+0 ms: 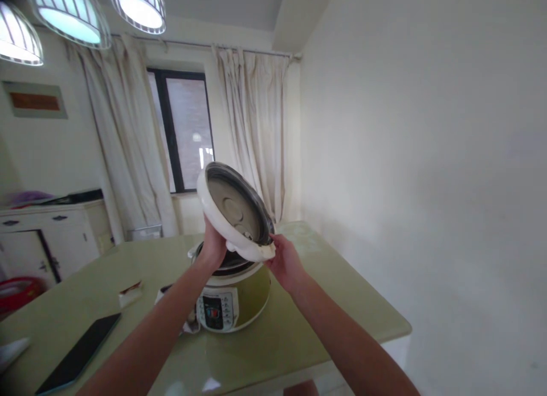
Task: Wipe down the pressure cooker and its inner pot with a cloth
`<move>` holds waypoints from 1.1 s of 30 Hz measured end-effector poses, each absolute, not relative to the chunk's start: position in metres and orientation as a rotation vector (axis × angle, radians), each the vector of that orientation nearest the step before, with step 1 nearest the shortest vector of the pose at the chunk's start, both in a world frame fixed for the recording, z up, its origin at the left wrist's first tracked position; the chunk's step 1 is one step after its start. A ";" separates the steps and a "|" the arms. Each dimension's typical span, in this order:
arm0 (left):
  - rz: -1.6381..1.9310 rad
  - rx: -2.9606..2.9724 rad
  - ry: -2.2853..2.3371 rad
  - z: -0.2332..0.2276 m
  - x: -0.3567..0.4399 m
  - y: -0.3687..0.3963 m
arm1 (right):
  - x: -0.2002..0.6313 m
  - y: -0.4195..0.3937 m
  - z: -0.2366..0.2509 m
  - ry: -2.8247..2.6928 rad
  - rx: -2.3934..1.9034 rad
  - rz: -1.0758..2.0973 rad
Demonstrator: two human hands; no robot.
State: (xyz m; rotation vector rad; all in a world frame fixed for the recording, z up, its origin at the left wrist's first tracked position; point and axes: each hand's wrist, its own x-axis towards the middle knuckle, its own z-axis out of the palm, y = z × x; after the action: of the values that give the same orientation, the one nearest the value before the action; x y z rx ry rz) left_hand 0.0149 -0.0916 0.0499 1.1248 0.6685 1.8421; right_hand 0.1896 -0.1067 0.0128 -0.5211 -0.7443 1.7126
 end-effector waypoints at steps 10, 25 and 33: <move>1.974 1.852 1.467 0.118 -0.041 -0.080 | 0.175 -0.098 0.015 -1.275 -0.737 1.727; 0.695 2.510 2.377 0.128 -0.040 -0.067 | 0.217 -0.092 0.015 -1.476 -0.710 1.146; 0.510 2.330 2.480 0.104 -0.042 -0.040 | 0.229 -0.064 -0.026 -1.510 -0.893 1.049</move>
State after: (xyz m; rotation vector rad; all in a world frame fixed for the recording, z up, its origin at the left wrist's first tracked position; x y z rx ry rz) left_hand -0.0415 -0.0399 0.1044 2.3301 2.4804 0.5104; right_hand 0.2289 -0.0642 -0.0261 -0.8925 -1.5102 1.0490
